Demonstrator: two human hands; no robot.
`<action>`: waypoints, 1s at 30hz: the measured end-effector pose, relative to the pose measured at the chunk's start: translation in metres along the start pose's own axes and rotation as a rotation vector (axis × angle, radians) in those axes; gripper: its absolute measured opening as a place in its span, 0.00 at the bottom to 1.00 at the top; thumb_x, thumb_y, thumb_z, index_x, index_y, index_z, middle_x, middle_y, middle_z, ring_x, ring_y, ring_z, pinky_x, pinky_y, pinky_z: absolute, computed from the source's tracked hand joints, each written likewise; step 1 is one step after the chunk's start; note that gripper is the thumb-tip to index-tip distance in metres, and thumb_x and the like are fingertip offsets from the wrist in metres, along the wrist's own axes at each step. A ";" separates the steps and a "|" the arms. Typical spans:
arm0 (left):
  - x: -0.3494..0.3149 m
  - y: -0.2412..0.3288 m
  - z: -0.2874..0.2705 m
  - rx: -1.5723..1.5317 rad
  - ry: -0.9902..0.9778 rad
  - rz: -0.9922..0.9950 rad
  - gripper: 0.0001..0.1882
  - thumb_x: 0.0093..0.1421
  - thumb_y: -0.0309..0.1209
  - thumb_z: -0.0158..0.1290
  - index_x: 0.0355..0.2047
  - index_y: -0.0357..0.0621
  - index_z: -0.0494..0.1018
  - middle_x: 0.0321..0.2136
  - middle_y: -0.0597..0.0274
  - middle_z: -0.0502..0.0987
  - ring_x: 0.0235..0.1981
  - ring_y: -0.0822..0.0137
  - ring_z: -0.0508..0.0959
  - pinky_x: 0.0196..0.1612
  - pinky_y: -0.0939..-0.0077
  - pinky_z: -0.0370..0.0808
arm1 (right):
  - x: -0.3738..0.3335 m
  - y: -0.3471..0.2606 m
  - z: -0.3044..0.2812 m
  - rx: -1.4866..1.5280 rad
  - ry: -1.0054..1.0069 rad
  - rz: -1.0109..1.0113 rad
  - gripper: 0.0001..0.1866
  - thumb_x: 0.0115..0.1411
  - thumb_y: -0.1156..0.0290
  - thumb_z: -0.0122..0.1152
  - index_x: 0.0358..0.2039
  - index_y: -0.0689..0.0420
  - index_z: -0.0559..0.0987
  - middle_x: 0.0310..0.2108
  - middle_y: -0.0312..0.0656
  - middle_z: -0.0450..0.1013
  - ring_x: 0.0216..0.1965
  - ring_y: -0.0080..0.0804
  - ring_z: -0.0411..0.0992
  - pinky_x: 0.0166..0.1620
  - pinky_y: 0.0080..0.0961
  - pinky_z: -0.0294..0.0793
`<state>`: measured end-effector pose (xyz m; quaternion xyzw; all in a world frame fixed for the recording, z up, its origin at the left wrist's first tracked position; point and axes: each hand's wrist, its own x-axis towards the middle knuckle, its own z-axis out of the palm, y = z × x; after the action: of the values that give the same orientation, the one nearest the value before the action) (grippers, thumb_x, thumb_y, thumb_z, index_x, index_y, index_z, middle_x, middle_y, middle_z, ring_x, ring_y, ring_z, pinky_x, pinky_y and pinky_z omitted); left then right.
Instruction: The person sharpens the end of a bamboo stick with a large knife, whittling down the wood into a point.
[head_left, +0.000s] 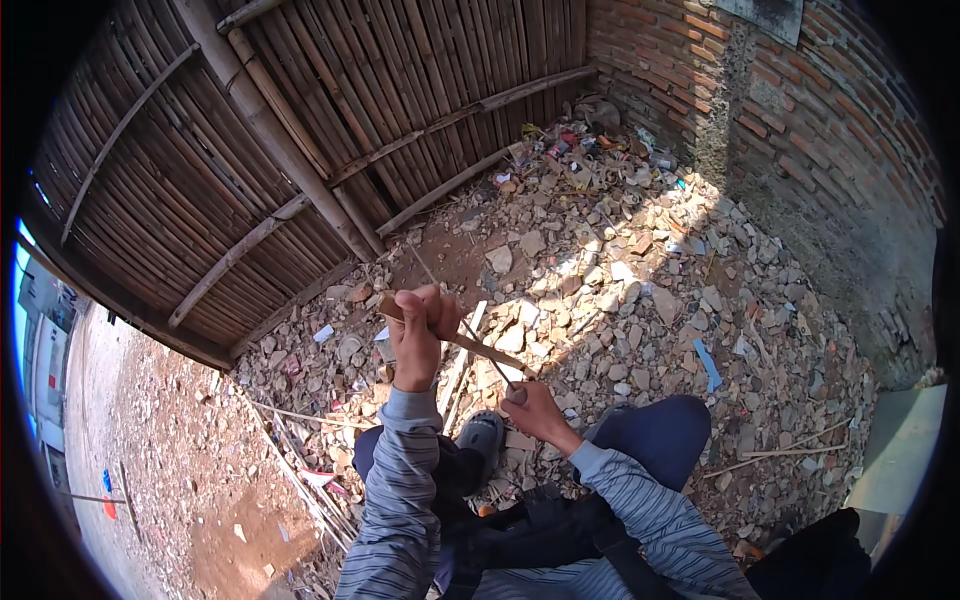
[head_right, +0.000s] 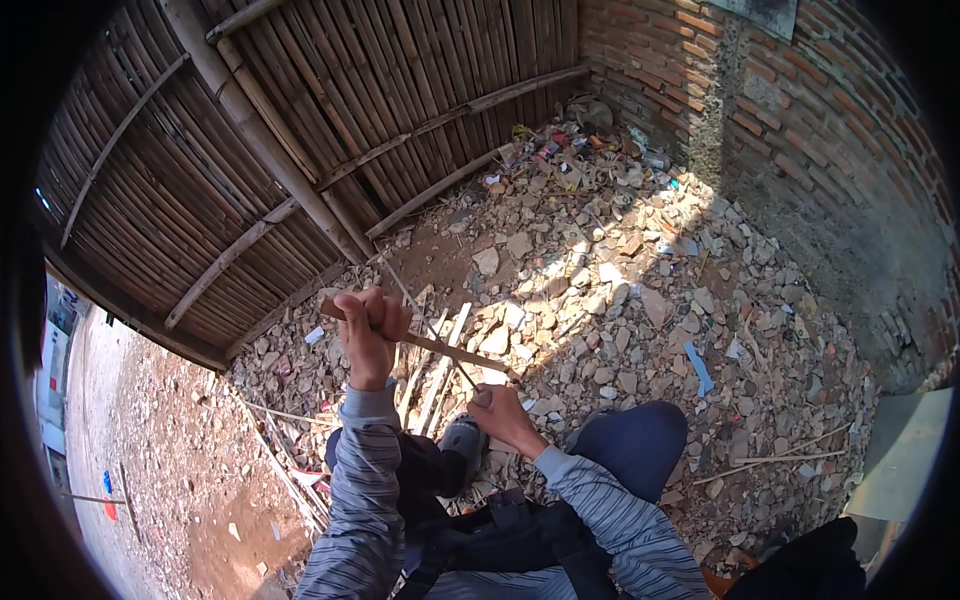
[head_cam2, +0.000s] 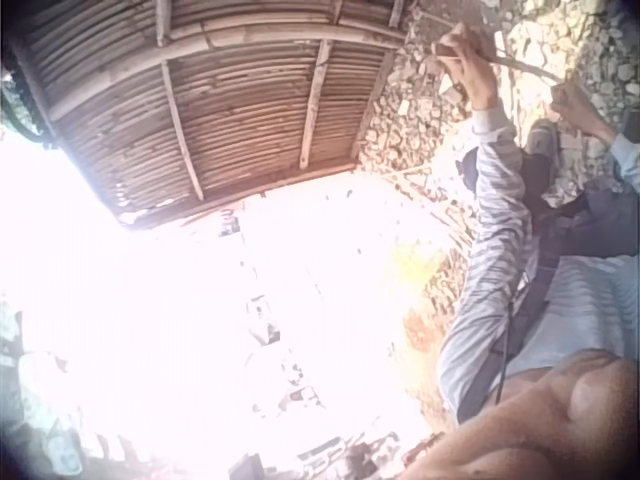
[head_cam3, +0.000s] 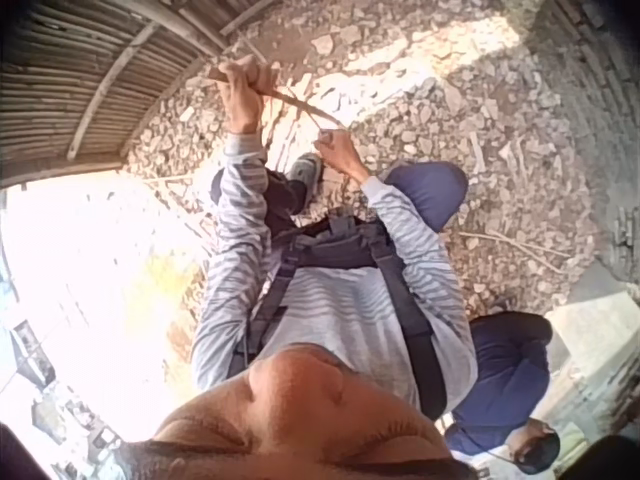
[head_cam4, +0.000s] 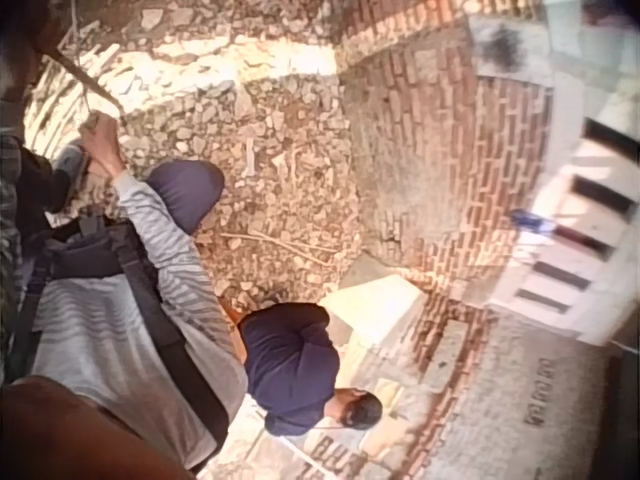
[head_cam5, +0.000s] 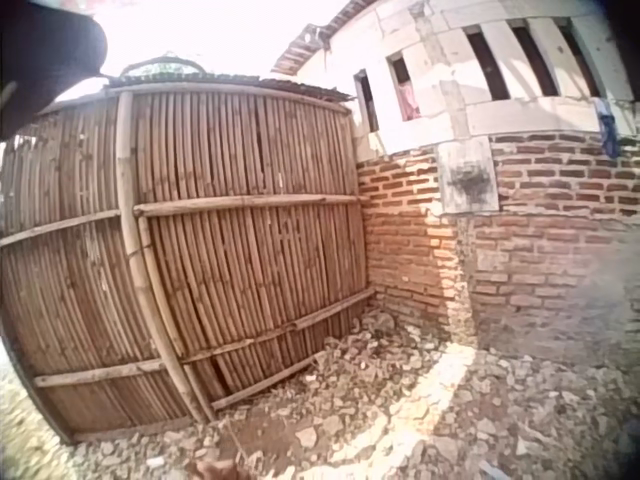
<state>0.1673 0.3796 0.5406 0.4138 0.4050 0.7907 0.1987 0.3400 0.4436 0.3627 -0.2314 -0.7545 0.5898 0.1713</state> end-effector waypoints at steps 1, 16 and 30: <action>-0.002 -0.001 0.001 0.014 -0.008 -0.003 0.34 0.66 0.64 0.35 0.15 0.52 0.47 0.12 0.75 0.44 0.13 0.76 0.43 0.17 0.74 0.41 | 0.001 0.011 0.001 0.003 0.003 0.027 0.14 0.54 0.69 0.59 0.20 0.65 0.69 0.12 0.45 0.60 0.17 0.31 0.54 0.24 0.35 0.60; -0.001 0.002 -0.007 -0.033 -0.046 -0.048 0.34 0.68 0.62 0.34 0.15 0.49 0.48 0.12 0.74 0.46 0.13 0.75 0.47 0.18 0.74 0.44 | 0.010 0.006 -0.012 -0.352 0.190 -0.090 0.11 0.53 0.68 0.62 0.24 0.65 0.76 0.15 0.50 0.70 0.18 0.45 0.72 0.26 0.36 0.70; -0.003 -0.001 -0.009 -0.022 -0.024 -0.043 0.35 0.67 0.63 0.34 0.14 0.48 0.48 0.12 0.74 0.46 0.13 0.75 0.47 0.18 0.74 0.44 | 0.004 -0.009 -0.009 -0.170 0.030 -0.024 0.12 0.52 0.69 0.61 0.28 0.67 0.77 0.15 0.46 0.71 0.19 0.36 0.72 0.28 0.35 0.69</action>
<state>0.1616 0.3740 0.5350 0.4123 0.4026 0.7856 0.2252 0.3404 0.4516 0.3739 -0.2449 -0.8019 0.5179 0.1693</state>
